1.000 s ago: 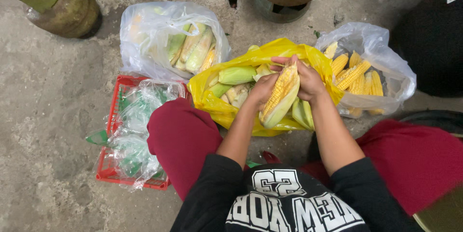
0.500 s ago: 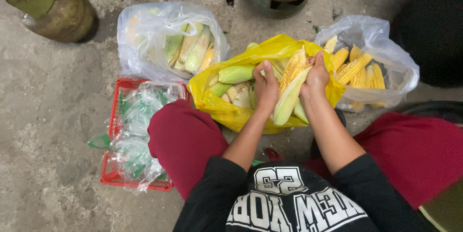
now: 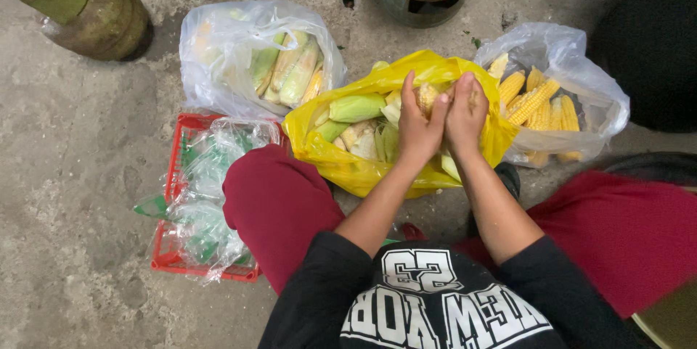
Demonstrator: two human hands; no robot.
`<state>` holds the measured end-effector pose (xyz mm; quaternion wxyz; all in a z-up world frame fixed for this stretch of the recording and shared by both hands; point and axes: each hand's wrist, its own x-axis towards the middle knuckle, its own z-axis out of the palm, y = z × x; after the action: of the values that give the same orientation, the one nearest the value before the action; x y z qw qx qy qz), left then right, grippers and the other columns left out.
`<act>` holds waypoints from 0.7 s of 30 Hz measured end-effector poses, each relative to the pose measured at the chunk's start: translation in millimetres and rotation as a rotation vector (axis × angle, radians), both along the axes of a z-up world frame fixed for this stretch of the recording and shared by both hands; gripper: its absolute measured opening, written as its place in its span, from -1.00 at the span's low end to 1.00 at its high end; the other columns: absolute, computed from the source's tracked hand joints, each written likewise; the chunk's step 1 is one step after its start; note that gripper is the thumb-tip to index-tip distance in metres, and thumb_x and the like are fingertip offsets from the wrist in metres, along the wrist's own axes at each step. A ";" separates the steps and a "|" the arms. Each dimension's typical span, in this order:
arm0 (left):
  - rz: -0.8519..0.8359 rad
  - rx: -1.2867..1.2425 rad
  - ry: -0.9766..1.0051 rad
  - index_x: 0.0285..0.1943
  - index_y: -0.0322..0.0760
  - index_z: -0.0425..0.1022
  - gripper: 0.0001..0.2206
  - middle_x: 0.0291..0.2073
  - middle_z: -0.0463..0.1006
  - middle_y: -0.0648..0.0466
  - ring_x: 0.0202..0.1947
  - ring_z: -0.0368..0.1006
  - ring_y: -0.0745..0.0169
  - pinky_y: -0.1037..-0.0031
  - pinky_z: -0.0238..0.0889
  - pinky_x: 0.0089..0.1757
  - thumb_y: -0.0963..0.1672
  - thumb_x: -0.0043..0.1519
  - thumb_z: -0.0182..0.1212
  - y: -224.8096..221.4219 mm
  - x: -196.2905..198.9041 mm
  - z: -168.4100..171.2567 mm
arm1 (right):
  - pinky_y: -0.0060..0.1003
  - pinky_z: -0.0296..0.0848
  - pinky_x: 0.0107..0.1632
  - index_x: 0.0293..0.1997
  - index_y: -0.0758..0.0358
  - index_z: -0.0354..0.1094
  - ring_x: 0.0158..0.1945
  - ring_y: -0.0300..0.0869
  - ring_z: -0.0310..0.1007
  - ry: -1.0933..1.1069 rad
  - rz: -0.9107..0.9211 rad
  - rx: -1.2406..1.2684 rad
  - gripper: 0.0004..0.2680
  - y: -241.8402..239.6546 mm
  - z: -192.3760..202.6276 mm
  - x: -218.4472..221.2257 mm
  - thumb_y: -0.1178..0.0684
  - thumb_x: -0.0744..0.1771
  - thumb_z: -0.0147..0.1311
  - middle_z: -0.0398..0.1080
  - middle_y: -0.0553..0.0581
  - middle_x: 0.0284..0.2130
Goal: The person sits on the floor and shucks corn cobs by hand, removing husks and silk. They place the cleaned cobs into a white plastic bag and discard the husks into a yellow bag.
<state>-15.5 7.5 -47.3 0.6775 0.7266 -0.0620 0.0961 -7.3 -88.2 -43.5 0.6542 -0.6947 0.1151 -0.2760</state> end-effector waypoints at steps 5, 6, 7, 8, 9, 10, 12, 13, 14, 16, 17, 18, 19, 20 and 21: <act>0.007 -0.238 0.291 0.57 -0.31 -0.02 -0.35 -0.09 0.57 -0.30 -0.15 0.50 -0.06 0.32 0.36 -0.07 -0.02 0.31 0.05 6.1 36.4 -1.7 | -0.37 0.34 -0.20 -0.37 0.25 0.15 -0.37 -0.28 0.27 -0.212 0.188 0.199 -0.66 26.9 12.1 -11.5 -0.13 0.51 -0.20 0.25 0.00 -0.48; 0.057 -0.190 0.263 0.52 -0.32 0.06 -0.40 -0.07 0.56 -0.26 -0.17 0.52 -0.04 0.32 0.38 -0.08 -0.03 0.31 0.09 7.7 43.6 -6.8 | -0.36 0.34 -0.19 -0.38 0.26 0.13 -0.37 -0.28 0.27 -0.241 0.223 0.176 -0.66 32.5 14.5 -15.9 -0.13 0.52 -0.19 0.25 0.01 -0.48; 0.106 -0.142 0.236 0.47 -0.33 0.13 -0.44 -0.06 0.55 -0.22 -0.18 0.54 -0.03 0.31 0.39 -0.09 -0.04 0.31 0.13 10.9 51.9 -11.7 | -0.37 0.32 -0.21 -0.42 0.28 0.14 -0.38 -0.27 0.28 -0.249 0.259 0.092 -0.65 36.8 17.8 -20.1 -0.10 0.51 -0.18 0.25 0.03 -0.48; 0.155 -0.092 0.209 0.42 -0.34 0.20 -0.49 -0.05 0.54 -0.19 -0.20 0.56 -0.02 0.31 0.40 -0.10 -0.06 0.32 0.16 14.0 59.5 -15.3 | -0.38 0.30 -0.22 -0.45 0.29 0.15 -0.38 -0.27 0.28 -0.257 0.293 0.010 -0.64 40.0 22.4 -25.1 -0.08 0.51 -0.16 0.25 0.05 -0.48; 0.230 0.039 0.063 0.38 -0.31 0.19 -0.45 -0.05 0.54 -0.20 -0.19 0.54 -0.05 0.27 0.40 -0.11 -0.06 0.26 0.28 16.2 67.4 -17.0 | -0.38 0.28 -0.24 -0.48 0.31 0.16 -0.39 -0.26 0.28 -0.264 0.327 -0.073 -0.63 43.1 27.7 -30.6 -0.06 0.50 -0.14 0.25 0.07 -0.48; 0.300 0.170 -0.086 0.35 -0.29 0.19 -0.40 -0.06 0.54 -0.22 -0.17 0.52 -0.08 0.24 0.40 -0.13 -0.06 0.20 0.39 18.0 76.3 -16.6 | -0.37 0.27 -0.26 -0.50 0.33 0.15 -0.42 -0.25 0.27 -0.250 0.330 -0.095 -0.63 45.2 33.9 -35.9 -0.04 0.49 -0.13 0.25 0.07 -0.51; 0.350 0.091 0.000 0.32 -0.26 0.17 -0.37 -0.14 0.54 -0.19 -0.30 0.50 -0.03 0.21 0.40 -0.25 -0.09 0.13 0.46 30.8 101.3 -9.3 | -0.35 0.25 -0.31 -0.54 0.35 0.15 -0.47 -0.23 0.26 -0.225 0.341 -0.139 -0.64 50.2 47.6 -43.3 0.00 0.48 -0.10 0.24 0.08 -0.56; 0.324 -0.122 0.234 0.32 -0.27 0.15 -0.38 -0.22 0.54 -0.15 -0.43 0.49 0.04 0.22 0.41 -0.35 -0.12 0.13 0.41 45.5 119.2 -3.4 | -0.31 0.26 -0.27 -0.52 0.36 0.14 -0.46 -0.20 0.26 -0.304 0.380 -0.185 -0.64 53.7 53.7 -45.1 0.02 0.48 -0.09 0.23 0.10 -0.56; 0.279 -0.342 0.471 0.33 -0.27 0.14 -0.39 -0.29 0.54 -0.10 -0.57 0.48 0.10 0.22 0.41 -0.44 -0.15 0.12 0.37 53.6 132.1 0.6 | -0.27 0.27 -0.23 -0.51 0.37 0.12 -0.45 -0.17 0.26 -0.375 0.415 -0.236 -0.64 53.6 58.7 -50.1 0.03 0.49 -0.08 0.23 0.11 -0.56; 0.256 -0.476 0.475 0.36 -0.22 0.10 -0.38 -0.37 0.49 -0.14 -0.62 0.44 0.12 0.23 0.37 -0.50 -0.18 0.13 0.34 67.1 151.9 6.2 | -0.22 0.26 -0.21 -0.51 0.37 0.11 -0.45 -0.14 0.25 -0.441 0.445 -0.262 -0.64 54.3 68.6 -52.8 0.04 0.50 -0.08 0.22 0.11 -0.57; 0.246 -0.541 0.475 0.37 -0.20 0.09 -0.37 -0.41 0.46 -0.16 -0.64 0.42 0.13 0.23 0.35 -0.53 -0.20 0.14 0.33 71.5 160.6 8.1 | -0.21 0.25 -0.22 -0.52 0.36 0.11 -0.46 -0.13 0.24 -0.435 0.441 -0.236 -0.64 55.1 73.4 -52.9 0.03 0.49 -0.09 0.21 0.10 -0.58; 0.253 -0.538 0.468 0.38 -0.19 0.08 -0.37 -0.43 0.46 -0.13 -0.64 0.42 0.13 0.23 0.36 -0.53 -0.20 0.14 0.33 72.4 167.0 7.0 | -0.21 0.24 -0.24 -0.53 0.35 0.11 -0.48 -0.13 0.23 -0.431 0.441 -0.208 -0.63 56.9 75.8 -53.5 0.02 0.49 -0.10 0.21 0.09 -0.59; 0.259 -0.535 0.462 0.38 -0.18 0.08 -0.36 -0.44 0.46 -0.11 -0.63 0.42 0.12 0.23 0.37 -0.53 -0.21 0.13 0.33 71.4 172.5 5.3 | -0.21 0.26 -0.23 -0.52 0.36 0.11 -0.47 -0.12 0.23 -0.447 0.429 -0.204 -0.63 57.9 78.2 -55.0 0.01 0.49 -0.11 0.21 0.10 -0.59; 0.264 -0.532 0.450 0.39 -0.18 0.08 -0.35 -0.46 0.46 -0.09 -0.63 0.41 0.12 0.23 0.38 -0.54 -0.21 0.12 0.33 71.9 182.2 6.8 | -0.20 0.28 -0.22 -0.51 0.36 0.12 -0.46 -0.12 0.24 -0.467 0.417 -0.202 -0.63 57.2 82.9 -55.3 0.00 0.50 -0.12 0.22 0.11 -0.58; 0.278 -0.568 0.443 0.39 -0.18 0.07 -0.35 -0.47 0.46 -0.11 -0.64 0.41 0.10 0.23 0.36 -0.54 -0.22 0.12 0.32 75.4 192.4 8.3 | -0.20 0.29 -0.21 -0.50 0.37 0.12 -0.45 -0.12 0.24 -0.487 0.404 -0.199 -0.63 55.6 87.4 -55.8 -0.01 0.50 -0.13 0.23 0.11 -0.57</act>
<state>177.0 82.8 -39.0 0.8292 0.5146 0.2141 0.0413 -63.1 -32.6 43.9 0.6329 -0.6776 -0.2122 -0.3086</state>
